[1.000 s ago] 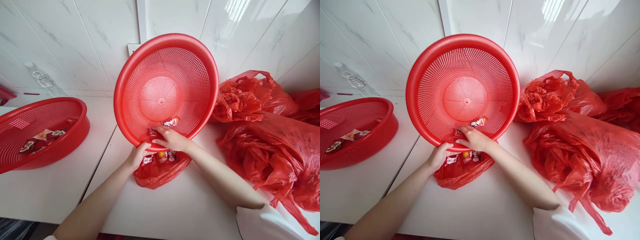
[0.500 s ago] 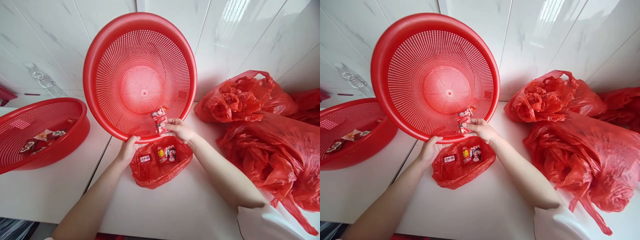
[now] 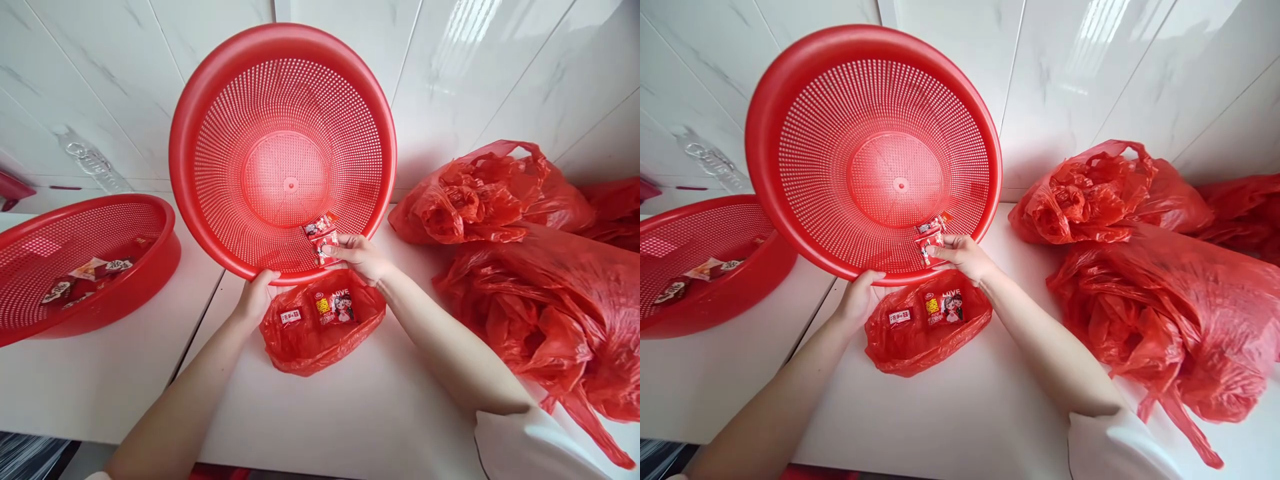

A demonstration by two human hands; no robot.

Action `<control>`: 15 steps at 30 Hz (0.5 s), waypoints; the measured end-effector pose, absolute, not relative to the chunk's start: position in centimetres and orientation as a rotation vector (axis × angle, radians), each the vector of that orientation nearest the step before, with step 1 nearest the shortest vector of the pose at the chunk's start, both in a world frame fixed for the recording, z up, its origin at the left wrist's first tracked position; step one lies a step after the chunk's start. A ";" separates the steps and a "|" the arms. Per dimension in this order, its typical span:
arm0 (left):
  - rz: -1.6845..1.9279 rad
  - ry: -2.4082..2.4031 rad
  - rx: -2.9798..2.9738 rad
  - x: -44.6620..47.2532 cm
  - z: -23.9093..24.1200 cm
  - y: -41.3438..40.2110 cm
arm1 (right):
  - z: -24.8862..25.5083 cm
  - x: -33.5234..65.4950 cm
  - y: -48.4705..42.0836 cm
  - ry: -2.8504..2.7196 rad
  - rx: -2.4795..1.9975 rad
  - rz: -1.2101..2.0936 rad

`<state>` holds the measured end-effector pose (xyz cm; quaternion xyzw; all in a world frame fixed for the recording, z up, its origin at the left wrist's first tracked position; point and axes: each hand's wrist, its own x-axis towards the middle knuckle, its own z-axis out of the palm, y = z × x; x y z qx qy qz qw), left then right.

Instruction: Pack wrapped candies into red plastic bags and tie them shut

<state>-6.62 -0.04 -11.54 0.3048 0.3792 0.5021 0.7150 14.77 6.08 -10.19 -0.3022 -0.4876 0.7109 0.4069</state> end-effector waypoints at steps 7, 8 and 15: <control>1.129 0.841 0.671 -6.6 -11.5 0.1 | -9.8 14.7 5.7 -1.228 -0.831 1.751; 1.123 0.840 0.668 -6.6 -11.6 0.1 | -9.8 14.8 5.7 -1.268 -0.848 1.720; 1.106 0.831 0.676 -6.6 -11.7 0.1 | -8.7 15.6 5.5 -1.844 -0.833 1.413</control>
